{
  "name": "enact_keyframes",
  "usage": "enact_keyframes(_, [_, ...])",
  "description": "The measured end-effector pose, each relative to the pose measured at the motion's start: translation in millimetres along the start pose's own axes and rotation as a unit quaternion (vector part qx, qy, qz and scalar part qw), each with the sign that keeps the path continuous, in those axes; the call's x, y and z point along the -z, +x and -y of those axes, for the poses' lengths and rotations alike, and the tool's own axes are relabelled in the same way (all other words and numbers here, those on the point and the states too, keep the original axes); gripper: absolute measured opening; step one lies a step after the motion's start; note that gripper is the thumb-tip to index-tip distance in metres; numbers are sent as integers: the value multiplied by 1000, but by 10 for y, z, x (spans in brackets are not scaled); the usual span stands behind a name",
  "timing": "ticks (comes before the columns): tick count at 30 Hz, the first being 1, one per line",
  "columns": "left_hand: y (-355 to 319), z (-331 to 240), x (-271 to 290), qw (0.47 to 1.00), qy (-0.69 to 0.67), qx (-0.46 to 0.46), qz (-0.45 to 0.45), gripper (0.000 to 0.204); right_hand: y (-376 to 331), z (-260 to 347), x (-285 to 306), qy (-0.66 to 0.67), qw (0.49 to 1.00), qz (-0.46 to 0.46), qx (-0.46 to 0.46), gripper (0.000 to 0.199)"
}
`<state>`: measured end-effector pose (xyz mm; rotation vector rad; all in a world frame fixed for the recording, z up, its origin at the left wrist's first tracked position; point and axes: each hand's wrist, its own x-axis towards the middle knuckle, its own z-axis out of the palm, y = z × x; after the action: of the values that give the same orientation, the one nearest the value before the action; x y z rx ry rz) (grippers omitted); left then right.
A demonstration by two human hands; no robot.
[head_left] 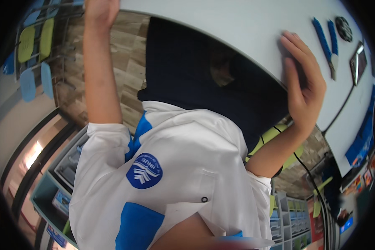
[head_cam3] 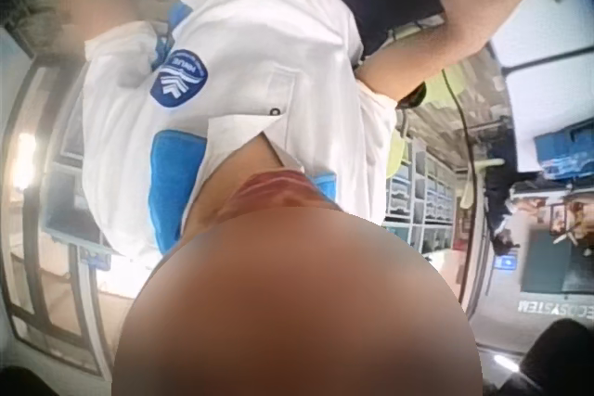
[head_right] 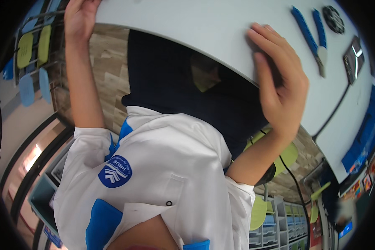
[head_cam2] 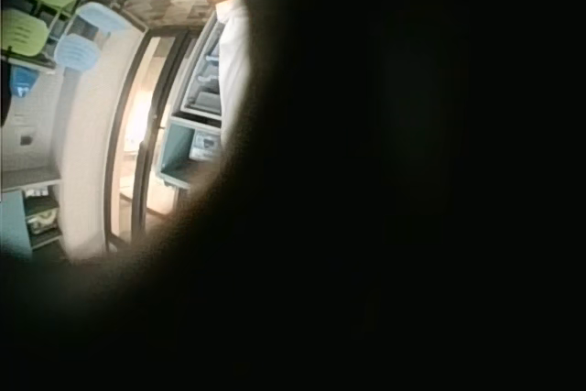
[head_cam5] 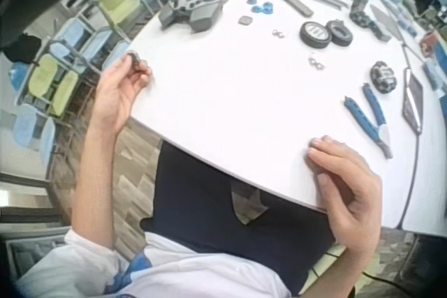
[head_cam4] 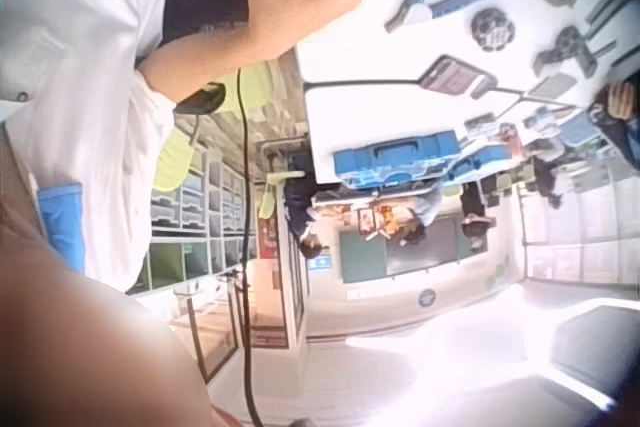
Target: The person assembles a small robotic device using various plastic components, including wheels, gears, and structural beams. They use pliers to remove and attach small parts, and a screwdriver to tighten screws on a control unit. The assembly process involves connecting multiple pieces together to form a cohesive structure.
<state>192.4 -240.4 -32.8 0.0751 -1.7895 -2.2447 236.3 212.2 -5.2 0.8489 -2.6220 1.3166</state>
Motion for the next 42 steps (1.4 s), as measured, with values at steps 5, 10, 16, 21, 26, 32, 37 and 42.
enact_keyframes(5, [4,28,-121,1000,-15,-6,0,20,50,104,-81,-28,998,-48,16,32])
enact_keyframes(10, [-4,52,-141,1000,-10,-15,5,20,-280,625,-953,37,983,76,166,35])
enact_keyframes(16, [-12,67,-171,998,2,-48,34,19,-1049,1014,-1778,155,861,469,121,45])
enact_keyframes(21, [-15,89,-179,999,3,-42,23,19,-1005,988,-1747,189,864,447,133,44])
enact_keyframes(26, [-27,89,-192,998,-3,-56,35,19,-754,1114,-2191,106,928,265,241,42])
enact_keyframes(32, [-75,122,-164,996,-76,-19,35,18,-764,1221,-2755,-170,839,433,281,38])
enact_keyframes(37, [-145,56,-97,988,-145,-3,48,18,-777,1173,-2541,-108,899,319,280,34])
enact_keyframes(42, [-394,-175,43,995,-102,15,-2,18,-776,1258,-2363,-119,909,290,276,30])
